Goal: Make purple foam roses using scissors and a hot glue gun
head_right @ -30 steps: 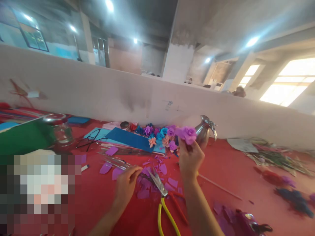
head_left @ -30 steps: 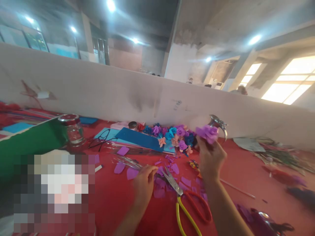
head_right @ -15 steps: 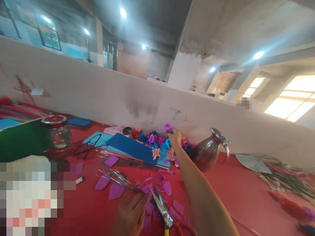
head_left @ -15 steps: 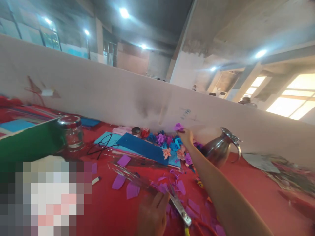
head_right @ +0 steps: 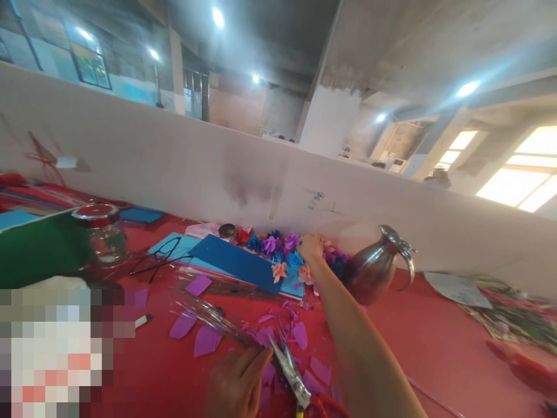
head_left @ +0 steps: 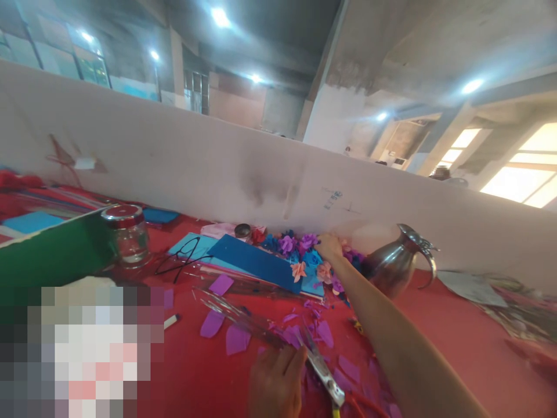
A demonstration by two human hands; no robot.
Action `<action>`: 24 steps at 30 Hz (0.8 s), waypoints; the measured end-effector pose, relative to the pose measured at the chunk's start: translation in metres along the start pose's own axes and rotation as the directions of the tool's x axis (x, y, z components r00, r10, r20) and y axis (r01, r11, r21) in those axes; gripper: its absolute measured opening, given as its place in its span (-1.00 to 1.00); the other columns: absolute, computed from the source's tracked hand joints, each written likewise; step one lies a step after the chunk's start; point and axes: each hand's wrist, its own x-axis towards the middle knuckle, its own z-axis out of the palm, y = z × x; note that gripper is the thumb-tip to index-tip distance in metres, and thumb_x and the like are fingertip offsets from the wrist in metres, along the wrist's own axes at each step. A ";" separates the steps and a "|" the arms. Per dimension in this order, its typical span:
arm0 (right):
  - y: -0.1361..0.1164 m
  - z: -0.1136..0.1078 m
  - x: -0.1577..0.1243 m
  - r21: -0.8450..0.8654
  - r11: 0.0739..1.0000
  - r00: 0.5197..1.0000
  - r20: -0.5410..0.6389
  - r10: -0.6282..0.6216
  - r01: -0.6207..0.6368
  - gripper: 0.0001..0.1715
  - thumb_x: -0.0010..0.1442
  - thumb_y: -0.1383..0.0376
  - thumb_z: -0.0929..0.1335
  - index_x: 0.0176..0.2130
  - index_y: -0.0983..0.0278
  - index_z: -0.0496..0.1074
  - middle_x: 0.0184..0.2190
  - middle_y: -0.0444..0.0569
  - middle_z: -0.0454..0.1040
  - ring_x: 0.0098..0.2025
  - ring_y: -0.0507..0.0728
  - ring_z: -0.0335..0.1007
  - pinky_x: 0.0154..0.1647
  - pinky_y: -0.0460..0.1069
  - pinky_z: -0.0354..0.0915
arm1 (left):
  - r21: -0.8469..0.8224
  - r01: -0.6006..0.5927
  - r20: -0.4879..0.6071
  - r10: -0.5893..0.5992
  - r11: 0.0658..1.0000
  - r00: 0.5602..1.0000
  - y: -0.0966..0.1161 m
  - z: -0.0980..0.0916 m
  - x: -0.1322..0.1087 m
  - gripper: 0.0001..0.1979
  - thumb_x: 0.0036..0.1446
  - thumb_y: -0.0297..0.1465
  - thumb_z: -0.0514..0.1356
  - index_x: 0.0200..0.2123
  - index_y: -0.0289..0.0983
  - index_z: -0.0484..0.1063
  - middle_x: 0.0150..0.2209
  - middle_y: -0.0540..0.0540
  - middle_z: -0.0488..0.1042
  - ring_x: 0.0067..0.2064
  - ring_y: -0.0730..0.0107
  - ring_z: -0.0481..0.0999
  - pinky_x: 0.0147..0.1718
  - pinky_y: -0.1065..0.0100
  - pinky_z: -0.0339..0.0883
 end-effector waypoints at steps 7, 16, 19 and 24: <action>-0.003 -0.031 -0.013 0.065 0.998 1.000 0.003 0.000 0.000 -0.70 0.24 0.19 0.30 -0.09 0.31 0.39 -0.09 0.01 0.43 -0.14 0.12 0.40 -0.13 0.10 0.36 | -0.039 0.086 0.066 -0.083 0.996 0.994 0.004 -0.002 0.000 -0.65 0.03 -0.64 0.00 -0.19 -0.21 0.42 -0.43 -0.04 0.54 -0.52 0.40 0.46 -0.53 0.37 0.23; -0.025 -0.075 -0.126 0.520 0.824 0.970 -0.197 -0.140 0.225 -0.69 0.19 0.22 0.26 -0.14 0.23 0.50 -0.42 -0.10 0.58 -0.39 0.07 0.48 -0.31 -0.08 0.32 | -0.348 0.467 0.310 -0.370 0.813 0.876 0.008 -0.009 0.008 -0.75 0.21 -0.41 -0.01 -0.25 -0.24 0.47 -0.35 -0.11 0.57 -0.35 0.30 0.53 -0.37 0.33 0.30; -0.047 -0.069 -0.196 0.908 0.378 0.980 -0.134 -0.147 0.181 -0.68 0.14 0.09 0.32 -0.32 0.25 0.53 -0.37 -0.05 0.57 -0.37 0.09 0.46 -0.32 -0.04 0.33 | -0.671 0.637 0.489 -0.419 0.379 0.765 0.018 -0.015 0.016 -0.62 0.22 -0.20 0.00 0.01 -0.22 0.37 -0.17 -0.16 0.53 -0.18 0.28 0.50 -0.25 0.31 0.33; -0.069 -0.045 -0.277 0.761 -0.565 0.936 0.159 -0.313 -0.318 -0.49 0.18 -0.11 0.20 -0.18 0.16 0.49 -0.18 -0.04 0.54 -0.15 0.11 0.44 -0.18 0.00 0.35 | -0.665 0.656 0.699 0.015 -0.357 0.715 0.034 -0.021 0.018 -0.15 -0.29 -0.09 0.39 0.11 -0.18 0.26 0.01 -0.17 0.41 0.04 0.15 0.38 -0.01 0.17 0.22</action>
